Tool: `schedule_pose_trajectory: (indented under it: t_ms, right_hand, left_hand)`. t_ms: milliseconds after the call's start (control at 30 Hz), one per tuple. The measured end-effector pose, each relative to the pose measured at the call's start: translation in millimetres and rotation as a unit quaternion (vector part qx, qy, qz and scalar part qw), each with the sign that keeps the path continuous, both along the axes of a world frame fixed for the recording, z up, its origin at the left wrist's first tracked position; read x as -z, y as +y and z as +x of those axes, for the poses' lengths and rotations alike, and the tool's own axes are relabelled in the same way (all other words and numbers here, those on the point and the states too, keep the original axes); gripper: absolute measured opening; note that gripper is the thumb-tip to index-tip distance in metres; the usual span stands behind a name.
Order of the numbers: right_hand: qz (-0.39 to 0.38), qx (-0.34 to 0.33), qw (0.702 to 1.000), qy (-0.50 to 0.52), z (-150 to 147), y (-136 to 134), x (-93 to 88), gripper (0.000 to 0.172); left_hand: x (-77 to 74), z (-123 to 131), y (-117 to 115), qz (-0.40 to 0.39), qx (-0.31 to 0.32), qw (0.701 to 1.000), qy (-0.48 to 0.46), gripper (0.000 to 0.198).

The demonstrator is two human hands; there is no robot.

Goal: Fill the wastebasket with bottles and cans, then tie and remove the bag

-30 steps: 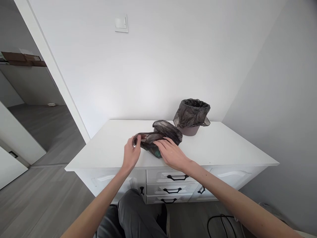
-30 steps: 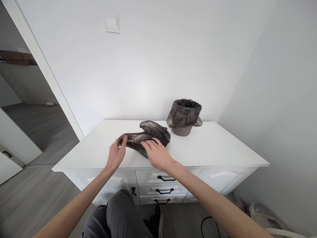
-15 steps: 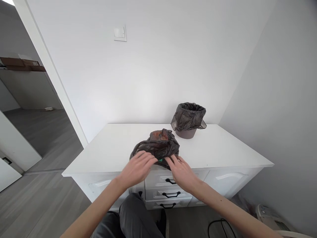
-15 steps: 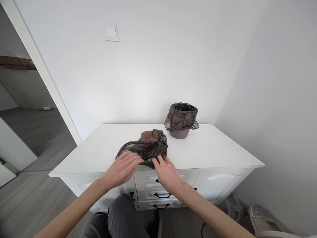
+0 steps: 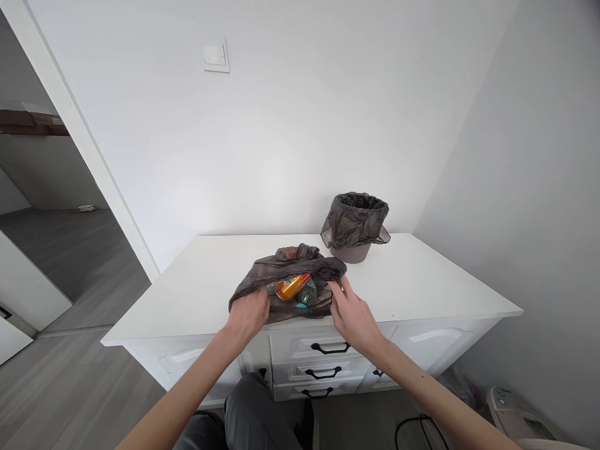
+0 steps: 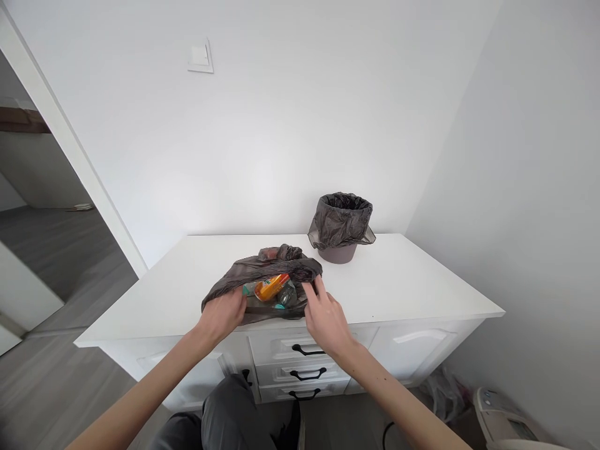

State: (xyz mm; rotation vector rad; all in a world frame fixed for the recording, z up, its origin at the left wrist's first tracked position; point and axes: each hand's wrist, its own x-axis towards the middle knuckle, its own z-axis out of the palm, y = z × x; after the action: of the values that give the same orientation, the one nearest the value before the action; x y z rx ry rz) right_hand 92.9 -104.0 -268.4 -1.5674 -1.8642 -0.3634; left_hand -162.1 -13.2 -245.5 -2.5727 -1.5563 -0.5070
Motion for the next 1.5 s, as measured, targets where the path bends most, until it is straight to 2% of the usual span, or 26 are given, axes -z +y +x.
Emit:
schedule_pose_trajectory:
  t_ms: [67,133,233,333,433,500,633,700,767,900,1033,1100,1200,1267,1400,1500]
  right_hand:
    - [0.007,-0.037,0.995,0.09,9,9,3.7,0.044]
    - [0.014,-0.072,0.978,0.194,17,20,8.5,0.034]
    - [-0.021,-0.11,0.928,0.355,28,38,17.0,0.03]
    - [-0.089,-0.129,0.867,0.473,37,56,26.5,0.025]
    - [-0.112,-0.131,0.839,0.516,46,68,36.9,0.021]
    - [-0.123,-0.146,0.83,0.524,50,71,43.8,0.027]
    - [-0.159,-0.194,0.813,0.525,54,72,56.1,0.034]
    - [-0.172,-0.195,0.809,0.527,54,72,61.4,0.03]
    - [-0.184,-0.178,0.816,0.519,53,74,66.0,0.025]
    - [-0.198,-0.153,0.84,0.481,52,75,70.5,0.022]
    - [-0.186,-0.18,0.853,0.454,51,75,68.3,0.024]
    - [-0.177,-0.189,0.853,0.452,51,75,66.7,0.031]
    - [-0.173,-0.184,0.858,0.447,50,74,65.6,0.04]
    - [-0.175,-0.178,0.862,0.442,50,74,66.1,0.044]
    - [-0.175,-0.18,0.86,0.445,51,76,69.8,0.047]
    - [-0.172,-0.188,0.854,0.453,52,78,72.1,0.046]
  left_hand:
    - [-6.5,4,-2,-0.02,0.002,1.0,-0.002,0.025]
    - [-12.5,12,-6,-0.066,0.006,0.998,-0.011,0.028]
    - [-16.7,29,-9,-0.137,0.006,0.99,-0.026,0.042]
    - [-12.2,42,-5,-0.176,-0.005,0.984,-0.021,0.042]
    - [-3.8,45,-2,-0.222,-0.039,0.974,-0.007,0.042]
    - [-0.2,41,-2,-0.223,-0.048,0.974,0.004,0.045]
    - [-0.5,19,0,-0.143,0.014,0.989,0.02,0.041]
    - [-2.8,7,7,-0.099,0.018,0.994,0.04,0.04]
    - [-5.1,-2,17,-0.082,-0.008,0.995,0.055,0.038]
    - [-8.0,-14,38,-0.103,-0.039,0.993,0.044,0.037]
    - [-7.8,-21,51,-0.124,-0.017,0.992,0.03,0.034]
    - [-8.3,-23,55,-0.152,-0.034,0.987,0.027,0.035]
    - [-12.4,-20,59,-0.176,-0.056,0.982,0.032,0.041]
    - [-17.5,-15,60,-0.16,-0.052,0.985,0.03,0.042]
    - [-30.0,2,56,-0.127,-0.063,0.99,-0.003,0.044]
    - [-37.4,19,50,-0.132,-0.055,0.989,-0.044,0.052]
